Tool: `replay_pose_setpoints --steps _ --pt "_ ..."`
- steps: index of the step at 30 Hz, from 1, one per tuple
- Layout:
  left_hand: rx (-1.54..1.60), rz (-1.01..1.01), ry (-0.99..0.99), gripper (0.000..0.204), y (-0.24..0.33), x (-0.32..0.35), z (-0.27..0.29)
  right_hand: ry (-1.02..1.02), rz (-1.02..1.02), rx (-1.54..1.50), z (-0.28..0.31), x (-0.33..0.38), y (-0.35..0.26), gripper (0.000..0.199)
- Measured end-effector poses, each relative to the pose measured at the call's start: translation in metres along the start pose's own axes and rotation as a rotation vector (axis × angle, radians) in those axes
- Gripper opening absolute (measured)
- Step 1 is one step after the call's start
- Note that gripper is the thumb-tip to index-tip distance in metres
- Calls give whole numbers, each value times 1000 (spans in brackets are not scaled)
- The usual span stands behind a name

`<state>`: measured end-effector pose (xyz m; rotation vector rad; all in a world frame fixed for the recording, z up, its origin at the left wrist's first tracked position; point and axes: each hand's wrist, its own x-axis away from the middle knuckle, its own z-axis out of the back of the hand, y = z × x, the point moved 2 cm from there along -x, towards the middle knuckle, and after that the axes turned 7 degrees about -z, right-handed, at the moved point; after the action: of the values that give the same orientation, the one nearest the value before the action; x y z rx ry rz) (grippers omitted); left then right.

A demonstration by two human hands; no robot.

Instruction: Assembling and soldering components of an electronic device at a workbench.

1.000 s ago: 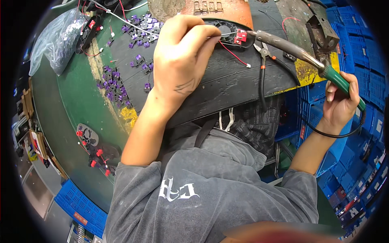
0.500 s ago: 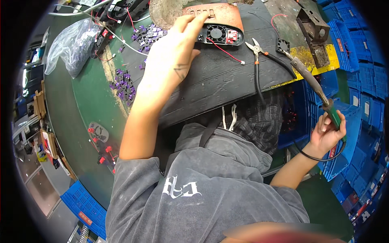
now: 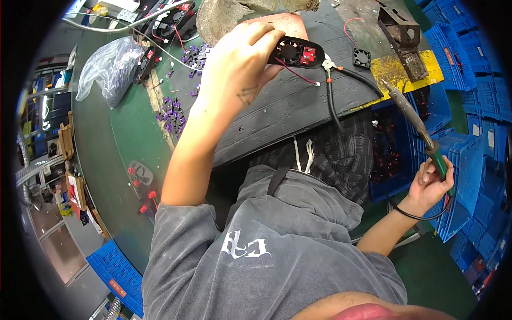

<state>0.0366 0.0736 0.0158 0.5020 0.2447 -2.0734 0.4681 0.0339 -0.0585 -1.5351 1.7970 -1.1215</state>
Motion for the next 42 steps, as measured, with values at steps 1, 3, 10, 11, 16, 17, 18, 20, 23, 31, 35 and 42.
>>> replay_pose_setpoints --steps 1,3,10,11,16,17,18,20,23,31,35,42 --pt "-2 1 -3 54 6 3 6 15 -7 -11 1 0 1 38" --pt "-64 48 83 55 16 12 20 16 -10 -18 -2 0 2 38" --pt "-98 245 87 49 35 58 76 -69 -102 -88 -26 -18 21 37" --pt "-101 289 79 50 32 69 77 -24 -89 -66 -25 -21 23 35" --pt "24 719 -38 48 9 134 113 -58 -131 -58 -24 -32 27 37" --pt "24 806 -32 48 -4 153 119 -96 -131 -73 -25 -36 29 37" --pt "34 889 -22 48 -18 174 122 -74 -85 -57 -31 -34 31 38" --pt "-53 1083 -25 50 -47 210 135 -97 -62 -41 -33 -35 32 39" --pt "-14 1207 35 57 -103 260 143 -125 -37 -18 -35 -31 31 40" --pt "209 1060 164 56 -170 242 93 -69 1 -3 -30 -13 30 40" --pt "-69 834 50 55 -168 208 71 -21 13 -5 -33 -5 29 39" --pt "-279 811 25 55 -174 207 51 -43 11 28 -27 -3 31 39"
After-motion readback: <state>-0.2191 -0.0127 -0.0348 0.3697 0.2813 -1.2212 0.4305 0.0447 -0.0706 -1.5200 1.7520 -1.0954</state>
